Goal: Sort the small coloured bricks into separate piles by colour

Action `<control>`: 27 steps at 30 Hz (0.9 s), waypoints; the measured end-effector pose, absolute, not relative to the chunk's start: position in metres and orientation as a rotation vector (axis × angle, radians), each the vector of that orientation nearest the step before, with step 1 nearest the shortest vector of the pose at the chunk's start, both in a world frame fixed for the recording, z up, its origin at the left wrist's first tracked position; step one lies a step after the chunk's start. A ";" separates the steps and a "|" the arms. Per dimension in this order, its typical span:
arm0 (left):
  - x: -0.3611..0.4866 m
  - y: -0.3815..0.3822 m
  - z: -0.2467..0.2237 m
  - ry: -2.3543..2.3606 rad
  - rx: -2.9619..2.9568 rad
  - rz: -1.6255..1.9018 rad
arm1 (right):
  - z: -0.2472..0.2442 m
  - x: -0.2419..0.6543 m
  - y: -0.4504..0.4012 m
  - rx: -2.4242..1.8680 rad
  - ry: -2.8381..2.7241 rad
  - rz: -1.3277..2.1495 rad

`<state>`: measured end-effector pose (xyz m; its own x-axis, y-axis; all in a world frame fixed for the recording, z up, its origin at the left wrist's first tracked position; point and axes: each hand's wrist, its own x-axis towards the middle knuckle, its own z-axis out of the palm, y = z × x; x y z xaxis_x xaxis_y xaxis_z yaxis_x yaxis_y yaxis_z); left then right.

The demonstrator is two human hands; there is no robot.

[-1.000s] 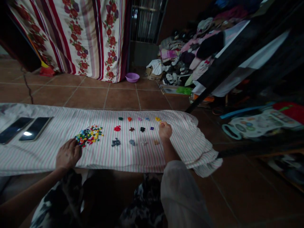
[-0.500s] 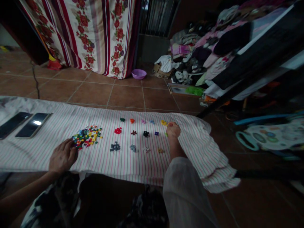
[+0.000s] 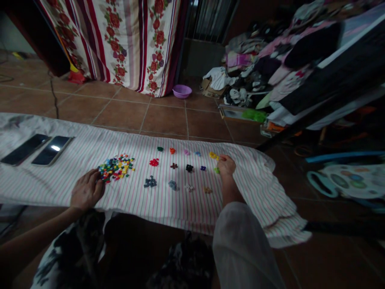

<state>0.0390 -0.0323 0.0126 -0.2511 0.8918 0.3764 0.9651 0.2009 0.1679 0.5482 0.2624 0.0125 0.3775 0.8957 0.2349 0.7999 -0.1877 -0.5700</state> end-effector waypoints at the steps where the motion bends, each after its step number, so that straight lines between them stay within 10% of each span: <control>1: 0.039 -0.032 0.012 -2.278 -1.790 -0.561 | 0.016 0.546 0.260 -2.038 -1.397 0.203; 27: 0.041 -0.029 0.011 -2.278 -1.767 -0.623 | 0.051 0.252 0.101 -1.355 -2.373 0.719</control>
